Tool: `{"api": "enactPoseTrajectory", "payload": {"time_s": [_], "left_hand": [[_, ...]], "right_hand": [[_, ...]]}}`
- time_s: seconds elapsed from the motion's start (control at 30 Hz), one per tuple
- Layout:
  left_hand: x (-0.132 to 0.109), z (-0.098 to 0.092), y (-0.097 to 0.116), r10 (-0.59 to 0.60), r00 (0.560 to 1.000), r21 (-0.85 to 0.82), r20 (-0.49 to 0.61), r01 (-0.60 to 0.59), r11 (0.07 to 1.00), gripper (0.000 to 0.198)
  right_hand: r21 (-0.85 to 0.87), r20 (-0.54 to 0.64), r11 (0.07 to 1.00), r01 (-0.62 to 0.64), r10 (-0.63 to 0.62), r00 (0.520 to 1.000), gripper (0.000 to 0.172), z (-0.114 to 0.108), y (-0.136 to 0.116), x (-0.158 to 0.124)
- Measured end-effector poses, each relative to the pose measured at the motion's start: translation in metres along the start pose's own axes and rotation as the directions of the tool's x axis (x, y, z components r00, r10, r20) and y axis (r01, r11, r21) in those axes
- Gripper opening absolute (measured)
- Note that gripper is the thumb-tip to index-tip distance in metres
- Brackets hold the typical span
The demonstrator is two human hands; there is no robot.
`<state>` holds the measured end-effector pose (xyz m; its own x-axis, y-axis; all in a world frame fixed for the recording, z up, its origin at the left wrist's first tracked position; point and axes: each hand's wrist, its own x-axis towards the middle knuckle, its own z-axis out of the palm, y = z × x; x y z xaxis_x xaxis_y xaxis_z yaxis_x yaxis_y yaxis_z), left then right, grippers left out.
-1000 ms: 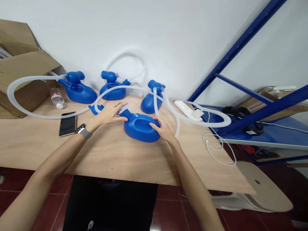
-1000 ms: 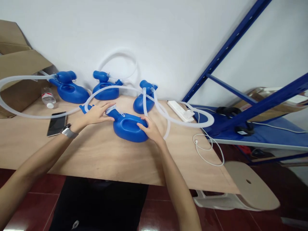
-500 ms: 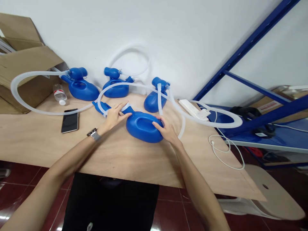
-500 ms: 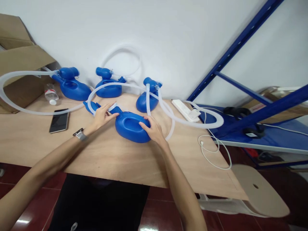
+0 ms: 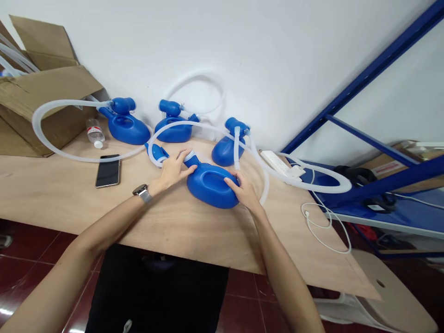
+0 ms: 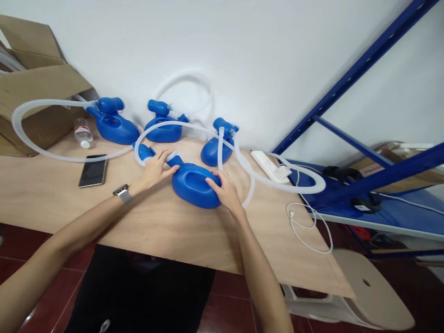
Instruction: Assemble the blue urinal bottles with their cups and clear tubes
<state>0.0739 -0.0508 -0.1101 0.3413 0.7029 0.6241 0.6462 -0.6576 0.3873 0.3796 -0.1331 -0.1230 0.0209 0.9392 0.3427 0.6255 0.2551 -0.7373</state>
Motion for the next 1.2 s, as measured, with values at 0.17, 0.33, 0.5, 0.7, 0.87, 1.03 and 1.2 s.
{"api": "enactPoseTrajectory", "payload": {"time_s": [0.17,0.33,0.5,0.7,0.87,1.03,1.2], "left_hand": [[0.034,-0.019,0.026,0.107,0.986,0.160,0.131,-0.127,0.979,0.060],[0.052,-0.008,0.044,0.109,0.956,0.261,0.272,-0.182,0.948,0.035],[0.052,-0.004,0.028,0.195,0.940,0.210,0.280,-0.259,0.943,0.026],[0.036,0.001,0.019,0.381,0.913,0.245,0.146,-0.406,0.880,0.032],[0.032,0.007,0.014,0.408,0.908,0.184,0.093,-0.418,0.890,0.030],[0.038,0.005,0.017,0.340,0.933,0.110,0.121,-0.353,0.929,0.026],[0.041,0.001,0.020,0.278,0.946,0.041,0.167,-0.289,0.957,0.023]], "right_hand": [[-0.001,-0.013,1.000,0.000,0.000,1.000,0.054,0.001,-0.001,-0.001],[0.004,-0.041,1.000,-0.007,0.007,0.999,0.055,0.003,0.002,-0.003],[0.004,-0.035,1.000,-0.016,0.016,0.999,0.055,0.000,-0.001,-0.004],[0.006,-0.026,1.000,-0.015,0.015,1.000,0.052,-0.001,-0.001,-0.003],[0.030,-0.033,1.000,-0.001,0.002,0.999,0.054,0.000,-0.001,-0.004],[0.008,-0.036,1.000,-0.003,0.003,0.999,0.052,0.000,-0.002,-0.007],[-0.033,-0.069,0.999,-0.008,0.006,0.998,0.051,0.001,-0.003,-0.011]]}}
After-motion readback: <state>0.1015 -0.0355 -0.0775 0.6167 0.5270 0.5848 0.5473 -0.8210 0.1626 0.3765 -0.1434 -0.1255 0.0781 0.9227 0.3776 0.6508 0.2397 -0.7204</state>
